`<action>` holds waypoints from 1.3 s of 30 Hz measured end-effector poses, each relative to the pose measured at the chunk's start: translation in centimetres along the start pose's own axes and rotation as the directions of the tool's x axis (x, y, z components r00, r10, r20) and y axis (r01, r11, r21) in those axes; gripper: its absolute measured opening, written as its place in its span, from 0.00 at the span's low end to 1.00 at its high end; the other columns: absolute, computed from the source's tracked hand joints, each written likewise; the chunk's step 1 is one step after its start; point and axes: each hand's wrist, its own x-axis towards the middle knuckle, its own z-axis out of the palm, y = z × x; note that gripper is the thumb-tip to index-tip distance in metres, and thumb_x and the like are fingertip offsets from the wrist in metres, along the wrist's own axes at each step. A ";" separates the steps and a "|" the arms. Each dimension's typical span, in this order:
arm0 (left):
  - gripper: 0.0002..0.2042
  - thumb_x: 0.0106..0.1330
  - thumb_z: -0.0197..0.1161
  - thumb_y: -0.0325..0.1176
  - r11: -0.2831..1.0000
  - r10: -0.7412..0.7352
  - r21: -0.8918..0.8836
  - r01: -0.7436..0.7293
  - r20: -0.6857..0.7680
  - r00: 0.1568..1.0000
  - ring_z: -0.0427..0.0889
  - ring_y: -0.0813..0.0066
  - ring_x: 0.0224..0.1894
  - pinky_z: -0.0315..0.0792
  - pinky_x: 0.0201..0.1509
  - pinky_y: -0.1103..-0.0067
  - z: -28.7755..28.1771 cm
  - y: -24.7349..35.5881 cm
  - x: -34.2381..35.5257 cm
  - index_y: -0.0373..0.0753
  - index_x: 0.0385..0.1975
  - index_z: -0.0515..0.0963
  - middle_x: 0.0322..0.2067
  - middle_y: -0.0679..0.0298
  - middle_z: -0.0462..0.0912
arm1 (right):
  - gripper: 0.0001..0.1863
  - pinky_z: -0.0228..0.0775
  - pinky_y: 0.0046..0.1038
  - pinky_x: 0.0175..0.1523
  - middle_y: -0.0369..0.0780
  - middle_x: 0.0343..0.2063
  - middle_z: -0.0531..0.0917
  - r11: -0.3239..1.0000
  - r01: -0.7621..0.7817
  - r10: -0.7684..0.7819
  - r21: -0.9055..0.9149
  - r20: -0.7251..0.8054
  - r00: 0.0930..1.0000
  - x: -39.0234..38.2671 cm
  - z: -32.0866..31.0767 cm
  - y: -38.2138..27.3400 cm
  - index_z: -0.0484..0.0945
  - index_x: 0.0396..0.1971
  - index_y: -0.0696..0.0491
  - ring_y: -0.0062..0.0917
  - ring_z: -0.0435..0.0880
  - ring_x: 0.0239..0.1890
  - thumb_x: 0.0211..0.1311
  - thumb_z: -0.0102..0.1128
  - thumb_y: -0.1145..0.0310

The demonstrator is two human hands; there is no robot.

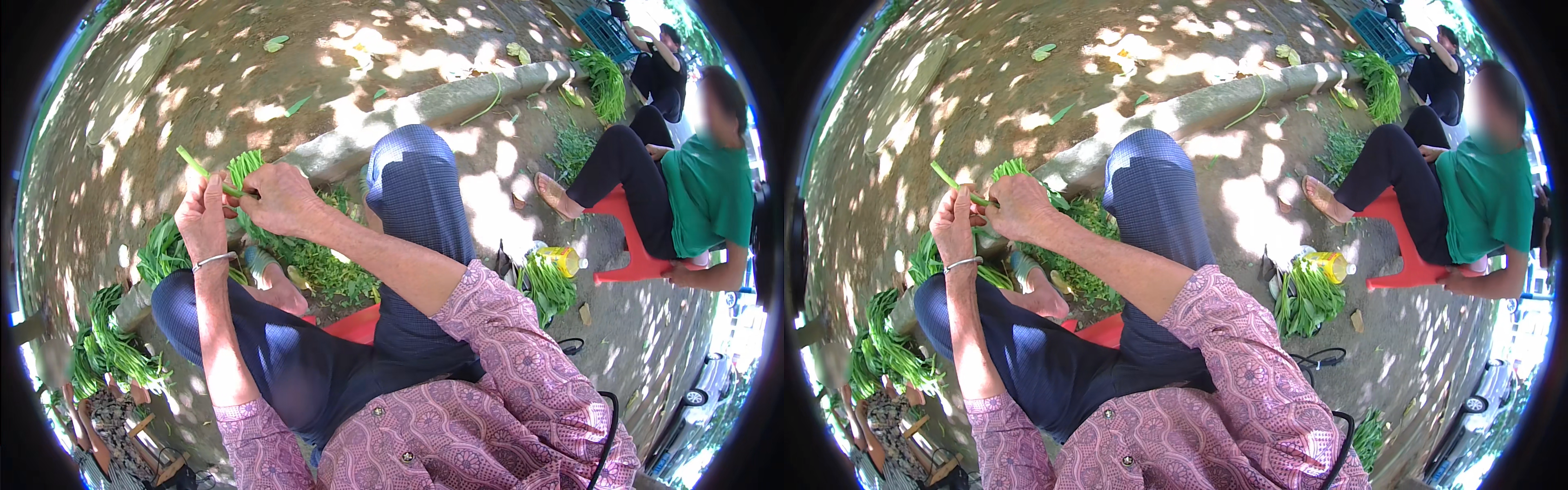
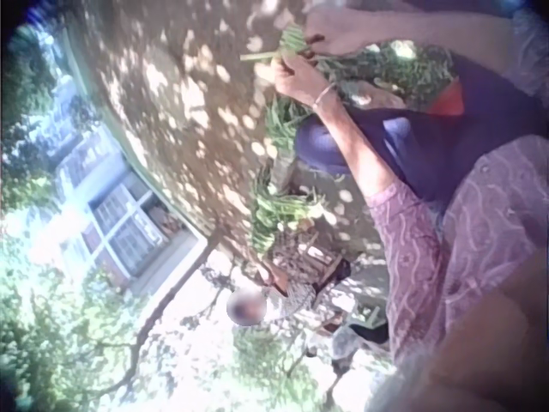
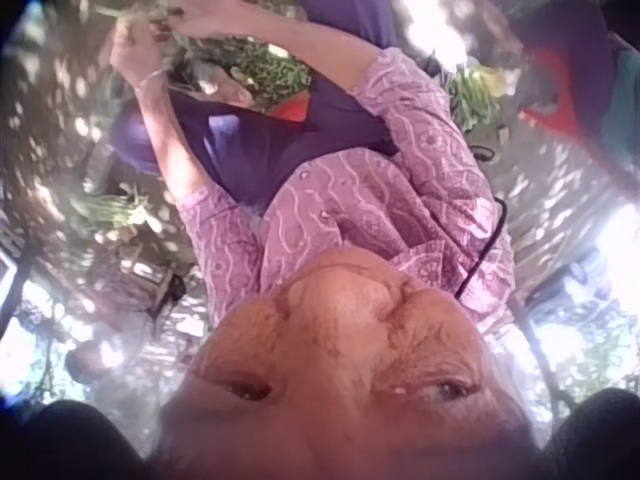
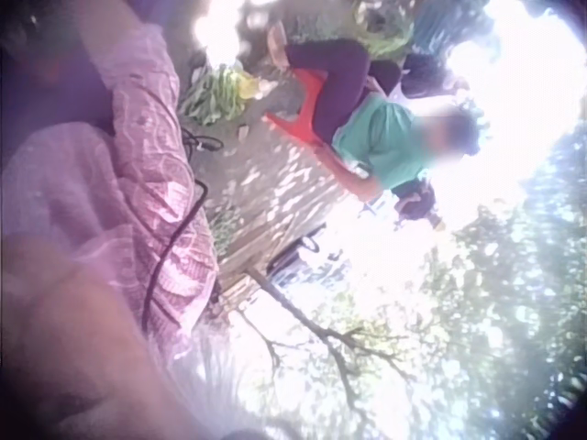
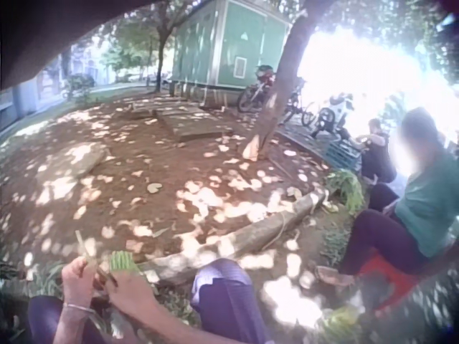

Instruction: The person picks through bundles of green leafy vegetables on the ground, removing individual leaves and stems to sort them into piles by hand.

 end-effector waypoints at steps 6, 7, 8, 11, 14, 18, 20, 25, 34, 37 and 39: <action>0.10 0.65 0.54 0.33 0.997 0.035 0.064 -0.038 0.044 0.998 0.75 0.85 0.23 0.69 0.24 0.88 0.0 0.2 0.0 0.35 0.38 0.78 0.24 0.69 0.78 | 0.10 0.72 0.41 0.34 0.50 0.16 0.77 0.998 -0.001 0.001 0.069 0.005 1.000 0.2 0.0 0.4 0.78 0.17 0.58 0.45 0.79 0.24 0.45 0.54 0.67; 0.10 0.65 0.54 0.33 0.996 0.037 0.073 -0.041 0.061 0.997 0.75 0.85 0.23 0.69 0.24 0.88 0.0 0.1 0.0 0.34 0.39 0.77 0.24 0.69 0.78 | 0.10 0.71 0.39 0.32 0.50 0.15 0.77 0.997 0.020 -0.019 0.075 -0.017 1.000 0.2 0.0 0.5 0.77 0.16 0.59 0.43 0.79 0.22 0.47 0.53 0.68; 0.10 0.65 0.54 0.33 0.998 0.034 0.048 -0.037 0.060 0.998 0.75 0.85 0.23 0.69 0.24 0.88 0.0 0.0 0.0 0.34 0.39 0.77 0.24 0.69 0.79 | 0.11 0.71 0.37 0.30 0.50 0.15 0.77 0.996 0.042 -0.039 0.080 -0.038 0.999 0.2 0.1 0.6 0.76 0.16 0.60 0.40 0.79 0.21 0.48 0.52 0.68; 0.09 0.65 0.55 0.33 1.000 0.022 -0.005 -0.021 0.033 0.999 0.76 0.84 0.23 0.70 0.24 0.87 0.6 0.5 -0.1 0.34 0.37 0.78 0.22 0.68 0.78 | 0.11 0.70 0.31 0.26 0.46 0.14 0.77 0.976 -0.025 0.012 0.218 0.060 0.998 0.5 -0.4 0.9 0.77 0.19 0.62 0.30 0.80 0.18 0.52 0.49 0.71; 0.09 0.65 0.55 0.33 0.998 -0.006 -0.063 0.008 0.023 1.000 0.76 0.84 0.23 0.70 0.24 0.87 -0.2 -0.1 0.4 0.35 0.34 0.78 0.21 0.67 0.78 | 0.13 0.70 0.22 0.23 0.40 0.17 0.79 0.863 -0.222 0.135 0.453 0.216 0.967 0.5 -1.5 0.5 0.78 0.28 0.64 0.18 0.79 0.19 0.56 0.44 0.74; 0.08 0.63 0.58 0.32 0.992 -0.027 -0.123 0.026 -0.004 1.000 0.76 0.82 0.19 0.70 0.20 0.87 -0.6 -0.4 0.7 0.34 0.31 0.78 0.20 0.65 0.78 | 0.13 0.71 0.21 0.23 0.41 0.19 0.80 0.894 -0.212 0.103 0.395 0.279 0.955 0.9 -1.7 0.7 0.78 0.29 0.64 0.19 0.80 0.19 0.57 0.47 0.71; 0.07 0.61 0.59 0.30 0.987 -0.061 -0.150 0.054 -0.045 0.997 0.78 0.79 0.18 0.70 0.19 0.86 -0.7 -0.3 0.4 0.32 0.30 0.78 0.19 0.63 0.78 | 0.12 0.72 0.21 0.24 0.40 0.19 0.80 0.931 -0.175 0.069 0.320 0.316 0.946 1.0 -1.5 0.5 0.78 0.29 0.63 0.19 0.80 0.19 0.57 0.50 0.69; 0.07 0.56 0.63 0.33 0.922 0.341 0.299 -0.247 -0.322 0.883 0.74 0.82 0.16 0.66 0.19 0.83 -2.2 -0.8 1.9 0.37 0.21 0.76 0.15 0.65 0.76 | 0.15 0.73 0.20 0.27 0.39 0.23 0.79 0.913 -0.219 0.053 0.344 0.432 0.900 1.6 -1.1 1.4 0.78 0.34 0.59 0.19 0.78 0.21 0.59 0.50 0.61; 0.09 0.61 0.55 0.31 0.990 -0.113 -0.126 0.065 -0.421 0.900 0.80 0.74 0.23 0.73 0.19 0.84 -17.6 2.0 -4.8 0.30 0.33 0.75 0.23 0.60 0.79 | 0.16 0.69 0.18 0.26 0.38 0.24 0.80 0.976 -0.126 0.065 0.180 0.313 0.948 0.6 -1.9 1.0 0.78 0.39 0.59 0.16 0.77 0.22 0.60 0.51 0.63; 0.10 0.58 0.55 0.27 0.937 -0.303 0.062 0.344 -0.348 0.887 0.80 0.73 0.23 0.76 0.23 0.82 -21.3 -6.1 -9.9 0.30 0.37 0.76 0.25 0.58 0.80 | 0.15 0.69 0.17 0.27 0.35 0.22 0.79 0.974 -0.155 0.090 0.164 0.348 0.933 0.2 -2.2 0.8 0.78 0.38 0.59 0.14 0.77 0.23 0.61 0.51 0.63; 0.11 0.56 0.55 0.27 0.842 -0.376 0.260 0.472 -0.344 0.860 0.80 0.72 0.24 0.76 0.24 0.80 -19.1 -10.5 -12.7 0.28 0.37 0.76 0.24 0.56 0.80 | 0.15 0.69 0.17 0.27 0.35 0.22 0.79 0.977 -0.165 0.110 0.133 0.348 0.931 0.0 -3.0 1.3 0.78 0.37 0.60 0.14 0.76 0.23 0.61 0.51 0.63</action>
